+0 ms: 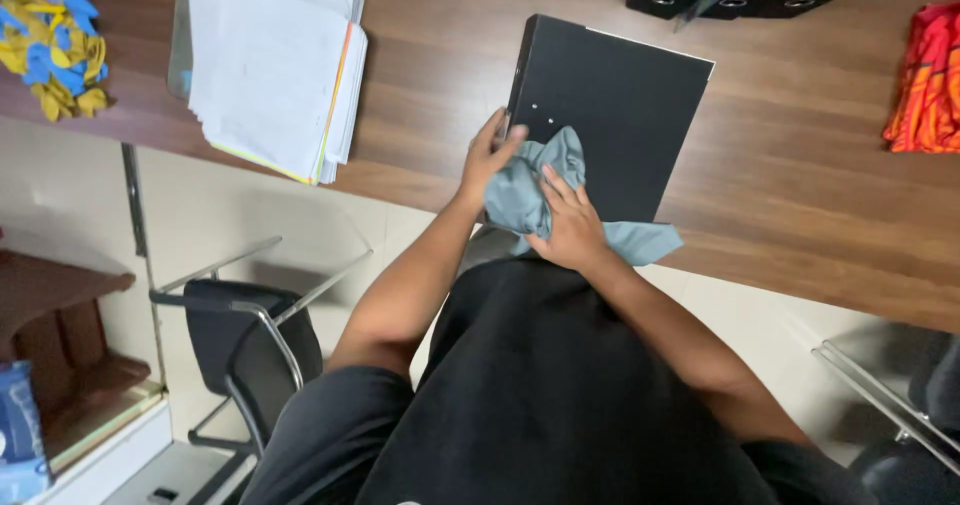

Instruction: Wiping down black office binders with a cloth and organizing a stack of papers on a desk.

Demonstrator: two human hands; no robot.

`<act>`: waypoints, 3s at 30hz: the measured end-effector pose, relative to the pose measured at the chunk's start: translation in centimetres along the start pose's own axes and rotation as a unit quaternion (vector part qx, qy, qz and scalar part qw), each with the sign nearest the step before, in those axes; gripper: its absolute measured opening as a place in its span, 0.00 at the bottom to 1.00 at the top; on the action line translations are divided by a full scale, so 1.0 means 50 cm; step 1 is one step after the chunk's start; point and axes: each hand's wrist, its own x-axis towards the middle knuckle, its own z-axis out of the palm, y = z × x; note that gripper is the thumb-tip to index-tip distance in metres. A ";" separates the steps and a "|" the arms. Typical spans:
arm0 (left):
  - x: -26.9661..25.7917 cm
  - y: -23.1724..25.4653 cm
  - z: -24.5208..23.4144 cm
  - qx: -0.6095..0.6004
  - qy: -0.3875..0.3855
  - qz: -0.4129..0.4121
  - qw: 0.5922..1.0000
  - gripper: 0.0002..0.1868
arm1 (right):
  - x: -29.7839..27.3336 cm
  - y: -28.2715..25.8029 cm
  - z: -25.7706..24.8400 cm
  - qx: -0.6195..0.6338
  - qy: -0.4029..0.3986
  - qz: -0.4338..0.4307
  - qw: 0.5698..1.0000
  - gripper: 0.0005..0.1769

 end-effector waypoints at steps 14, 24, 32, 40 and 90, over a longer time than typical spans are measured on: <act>-0.055 0.179 0.079 0.389 0.089 0.027 0.917 0.41 | -0.150 0.139 -0.171 -0.121 -0.181 0.010 0.976 0.44; -0.048 0.181 0.082 0.390 0.065 0.045 0.917 0.43 | -0.016 0.066 -0.100 -0.115 -0.216 -0.187 0.951 0.54; -0.035 0.166 0.080 0.361 0.037 0.038 0.931 0.47 | -0.114 0.213 -0.211 -0.089 -0.179 -0.004 0.980 0.47; -0.043 0.145 0.073 0.356 0.012 0.033 0.934 0.47 | 0.105 0.181 -0.071 0.022 0.327 0.234 0.915 0.43; -0.034 0.167 0.060 0.425 -0.002 0.055 0.904 0.50 | -0.145 0.212 -0.069 -0.034 0.219 0.156 0.963 0.46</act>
